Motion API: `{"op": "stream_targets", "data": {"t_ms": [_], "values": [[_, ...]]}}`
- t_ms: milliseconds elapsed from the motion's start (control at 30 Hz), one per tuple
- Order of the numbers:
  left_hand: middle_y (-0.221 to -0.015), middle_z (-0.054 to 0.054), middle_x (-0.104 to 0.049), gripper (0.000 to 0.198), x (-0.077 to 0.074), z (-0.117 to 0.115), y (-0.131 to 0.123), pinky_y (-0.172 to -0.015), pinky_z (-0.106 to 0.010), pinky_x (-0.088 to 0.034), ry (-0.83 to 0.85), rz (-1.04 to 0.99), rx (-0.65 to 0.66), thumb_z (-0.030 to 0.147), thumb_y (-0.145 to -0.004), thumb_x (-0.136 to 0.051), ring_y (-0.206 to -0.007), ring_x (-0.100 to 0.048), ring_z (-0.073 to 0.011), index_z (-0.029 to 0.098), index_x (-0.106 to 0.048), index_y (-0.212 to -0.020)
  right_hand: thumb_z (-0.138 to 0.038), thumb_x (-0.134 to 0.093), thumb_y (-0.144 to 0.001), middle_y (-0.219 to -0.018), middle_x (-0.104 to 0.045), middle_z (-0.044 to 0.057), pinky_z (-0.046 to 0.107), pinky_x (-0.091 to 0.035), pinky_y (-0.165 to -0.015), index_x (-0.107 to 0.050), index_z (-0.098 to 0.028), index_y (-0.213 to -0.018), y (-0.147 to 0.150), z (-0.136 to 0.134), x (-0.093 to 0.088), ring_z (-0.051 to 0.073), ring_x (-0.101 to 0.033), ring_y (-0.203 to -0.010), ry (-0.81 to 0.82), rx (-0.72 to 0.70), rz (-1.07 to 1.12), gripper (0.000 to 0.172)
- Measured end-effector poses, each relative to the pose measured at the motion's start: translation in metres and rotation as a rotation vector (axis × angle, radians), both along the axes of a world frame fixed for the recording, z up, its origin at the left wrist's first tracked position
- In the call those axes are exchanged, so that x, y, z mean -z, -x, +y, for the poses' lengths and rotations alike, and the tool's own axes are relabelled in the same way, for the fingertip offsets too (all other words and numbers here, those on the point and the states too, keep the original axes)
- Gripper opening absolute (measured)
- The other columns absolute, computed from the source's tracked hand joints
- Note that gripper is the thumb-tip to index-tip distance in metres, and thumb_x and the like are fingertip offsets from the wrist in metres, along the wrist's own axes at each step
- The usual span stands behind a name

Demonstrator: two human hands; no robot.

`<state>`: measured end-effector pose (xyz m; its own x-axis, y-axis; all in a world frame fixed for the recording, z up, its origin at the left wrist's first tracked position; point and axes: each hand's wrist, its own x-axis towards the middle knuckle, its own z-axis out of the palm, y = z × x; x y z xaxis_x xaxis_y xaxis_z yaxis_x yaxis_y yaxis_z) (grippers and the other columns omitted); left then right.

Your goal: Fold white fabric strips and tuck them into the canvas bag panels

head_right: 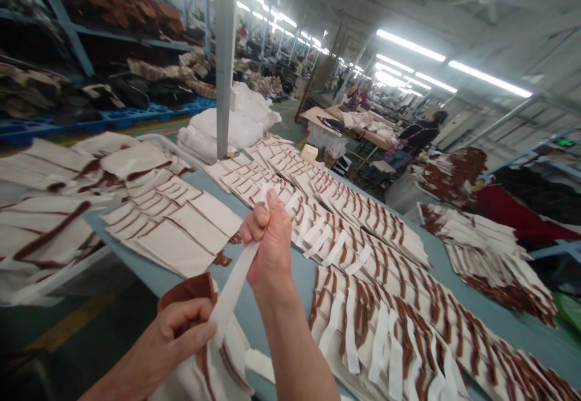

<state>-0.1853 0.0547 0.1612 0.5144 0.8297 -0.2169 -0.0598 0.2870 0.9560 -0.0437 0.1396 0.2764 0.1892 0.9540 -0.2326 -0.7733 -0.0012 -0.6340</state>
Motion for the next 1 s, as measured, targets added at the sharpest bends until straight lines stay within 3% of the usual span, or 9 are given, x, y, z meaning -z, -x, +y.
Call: {"op": "stream_targets", "data": {"t_ms": [133, 233, 567, 733, 1000], "values": [[-0.058, 0.005, -0.044, 0.061, 0.013, -0.008, 0.004, -0.051, -0.022, -0.026, 0.038, -0.071, -0.009, 0.075, -0.081, -0.071, -0.055, -0.033, -0.0105, 0.019, -0.053, -0.066, -0.033, -0.073, -0.098, -0.049, -0.03, -0.017, 0.011, -0.025, -0.035, -0.037, -0.022, -0.072, -0.004, 0.009, 0.003, 0.001, -0.02, -0.035, 0.038, 0.017, 0.006, 0.046], [-0.061, 0.005, -0.045, 0.059, 0.014, -0.012, 0.009, -0.052, -0.021, -0.027, 0.092, -0.114, -0.009, 0.073, -0.081, -0.073, -0.058, -0.035, -0.0108, 0.02, -0.052, -0.067, -0.036, -0.076, -0.097, -0.049, -0.03, -0.017, 0.011, -0.025, -0.034, -0.035, -0.023, -0.071, -0.007, 0.016, 0.01, 0.001, -0.021, -0.034, 0.065, 0.022, 0.035, 0.05], [-0.057, 0.006, -0.041, 0.058, -0.008, -0.017, 0.008, -0.051, -0.022, -0.024, 0.171, -0.098, -0.027, 0.071, -0.077, -0.078, -0.055, -0.032, -0.0098, 0.019, -0.056, -0.065, -0.032, -0.072, -0.101, -0.049, -0.034, -0.017, 0.011, -0.025, -0.036, -0.04, -0.022, -0.072, -0.018, 0.023, 0.034, 0.0, -0.023, -0.034, 0.096, -0.007, 0.16, 0.045], [-0.058, 0.002, -0.053, 0.054, -0.023, -0.024, 0.007, -0.051, -0.022, -0.029, 0.212, -0.003, -0.173, 0.068, -0.074, -0.082, -0.056, -0.043, -0.012, 0.018, -0.063, -0.062, -0.033, -0.075, -0.098, -0.049, -0.033, -0.017, 0.012, -0.027, -0.037, -0.043, -0.021, -0.07, -0.024, 0.021, 0.047, 0.001, -0.022, -0.035, 0.067, -0.002, 0.181, 0.045], [-0.052, 0.004, -0.048, 0.053, -0.033, -0.026, 0.006, -0.047, -0.021, -0.022, 0.289, -0.022, -0.296, 0.066, -0.07, -0.084, -0.048, -0.037, -0.0091, 0.019, -0.062, -0.059, -0.029, -0.081, -0.092, -0.048, -0.033, -0.017, 0.013, -0.03, -0.04, -0.054, -0.022, -0.078, -0.038, 0.013, 0.075, 0.003, -0.024, -0.035, -0.018, -0.05, 0.144, 0.031]]}}
